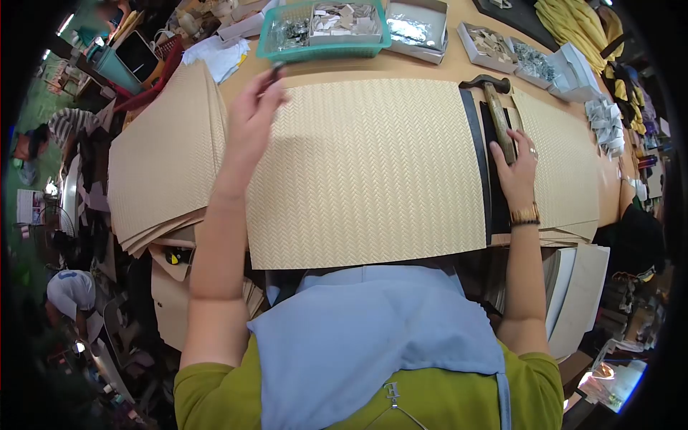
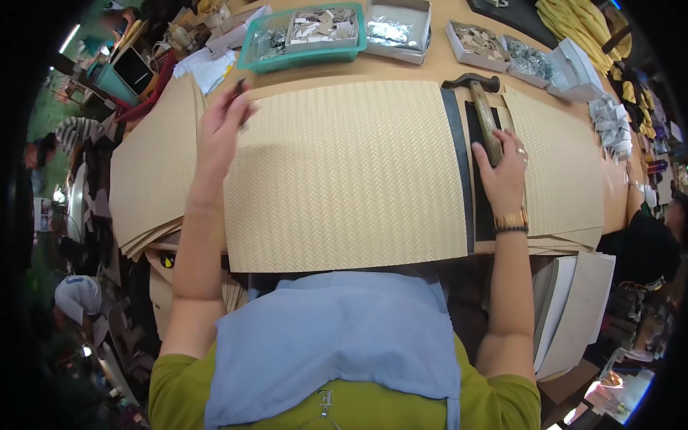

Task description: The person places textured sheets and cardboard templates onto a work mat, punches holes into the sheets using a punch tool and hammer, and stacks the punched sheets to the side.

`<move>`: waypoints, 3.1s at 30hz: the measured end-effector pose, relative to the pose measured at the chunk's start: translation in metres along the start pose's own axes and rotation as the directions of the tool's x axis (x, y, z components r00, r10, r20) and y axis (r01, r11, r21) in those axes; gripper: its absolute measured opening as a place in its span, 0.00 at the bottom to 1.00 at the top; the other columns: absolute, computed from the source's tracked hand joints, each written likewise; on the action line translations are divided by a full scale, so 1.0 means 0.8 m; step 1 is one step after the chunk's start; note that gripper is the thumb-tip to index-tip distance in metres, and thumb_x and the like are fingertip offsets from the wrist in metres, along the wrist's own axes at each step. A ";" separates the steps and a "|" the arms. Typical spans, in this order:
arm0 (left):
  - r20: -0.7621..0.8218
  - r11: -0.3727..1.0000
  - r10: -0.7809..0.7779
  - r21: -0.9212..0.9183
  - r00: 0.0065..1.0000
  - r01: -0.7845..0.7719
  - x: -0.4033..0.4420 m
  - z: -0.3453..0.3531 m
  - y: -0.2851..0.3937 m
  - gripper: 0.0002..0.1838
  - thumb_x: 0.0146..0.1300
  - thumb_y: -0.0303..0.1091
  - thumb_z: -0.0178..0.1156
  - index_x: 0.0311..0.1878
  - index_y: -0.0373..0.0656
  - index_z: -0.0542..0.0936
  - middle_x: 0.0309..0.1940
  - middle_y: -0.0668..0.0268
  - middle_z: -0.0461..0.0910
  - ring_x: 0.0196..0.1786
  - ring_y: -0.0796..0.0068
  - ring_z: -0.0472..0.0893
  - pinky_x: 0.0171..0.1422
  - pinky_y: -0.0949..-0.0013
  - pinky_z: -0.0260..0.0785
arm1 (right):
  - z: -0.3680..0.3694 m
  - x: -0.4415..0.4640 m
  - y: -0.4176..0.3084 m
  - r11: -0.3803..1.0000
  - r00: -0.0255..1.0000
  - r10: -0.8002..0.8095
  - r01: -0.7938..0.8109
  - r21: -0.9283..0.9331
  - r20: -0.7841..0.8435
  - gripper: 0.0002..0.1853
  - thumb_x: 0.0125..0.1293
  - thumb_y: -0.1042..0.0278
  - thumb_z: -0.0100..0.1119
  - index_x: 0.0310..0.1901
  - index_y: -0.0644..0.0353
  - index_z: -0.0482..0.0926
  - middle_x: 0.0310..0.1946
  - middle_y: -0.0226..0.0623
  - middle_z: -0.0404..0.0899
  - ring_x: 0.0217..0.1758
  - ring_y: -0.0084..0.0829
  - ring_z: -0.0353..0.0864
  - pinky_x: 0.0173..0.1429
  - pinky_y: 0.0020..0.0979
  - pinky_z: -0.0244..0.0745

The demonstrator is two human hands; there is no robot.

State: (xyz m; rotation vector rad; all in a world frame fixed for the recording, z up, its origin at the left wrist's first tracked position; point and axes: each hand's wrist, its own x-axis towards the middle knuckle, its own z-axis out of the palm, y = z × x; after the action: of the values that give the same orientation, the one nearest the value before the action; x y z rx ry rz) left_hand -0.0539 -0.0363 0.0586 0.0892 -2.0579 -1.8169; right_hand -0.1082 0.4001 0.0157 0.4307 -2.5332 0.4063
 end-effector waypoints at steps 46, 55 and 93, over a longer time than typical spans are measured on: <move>0.007 0.991 0.123 0.059 0.992 -0.123 0.036 0.117 -0.068 0.14 0.60 0.32 0.66 0.47 0.36 0.81 0.35 0.63 0.84 0.36 0.80 0.83 0.42 0.74 0.75 | -0.030 0.074 -0.058 0.521 0.828 0.212 -0.546 0.657 0.520 0.17 0.69 0.56 0.55 0.48 0.63 0.72 0.26 0.26 0.72 0.20 0.13 0.69 0.20 0.19 0.63; 0.023 0.988 0.149 0.025 0.989 -0.150 0.034 0.118 -0.067 0.13 0.60 0.32 0.65 0.46 0.36 0.80 0.33 0.62 0.84 0.35 0.78 0.83 0.40 0.74 0.75 | -0.064 0.138 -0.207 0.189 0.999 -0.037 -0.009 0.982 0.016 0.10 0.70 0.64 0.54 0.45 0.60 0.71 0.23 0.24 0.68 0.23 0.12 0.67 0.26 0.19 0.65; -0.297 0.475 -0.137 0.818 0.945 0.326 -0.048 -0.225 -0.055 0.22 0.66 0.48 0.54 0.47 0.34 0.78 0.33 0.57 0.81 0.38 0.66 0.79 0.49 0.65 0.70 | -0.259 0.023 0.271 0.920 0.921 0.390 -0.390 0.038 0.027 0.24 0.65 0.63 0.59 0.62 0.56 0.71 0.53 0.41 0.78 0.55 0.34 0.77 0.58 0.35 0.70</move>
State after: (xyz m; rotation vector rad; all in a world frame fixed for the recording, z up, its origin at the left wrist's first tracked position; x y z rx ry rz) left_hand 0.0318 -0.2010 0.0211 0.8279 -2.6805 -0.6209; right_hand -0.1114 0.6681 0.1518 -0.0648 -2.6301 0.6055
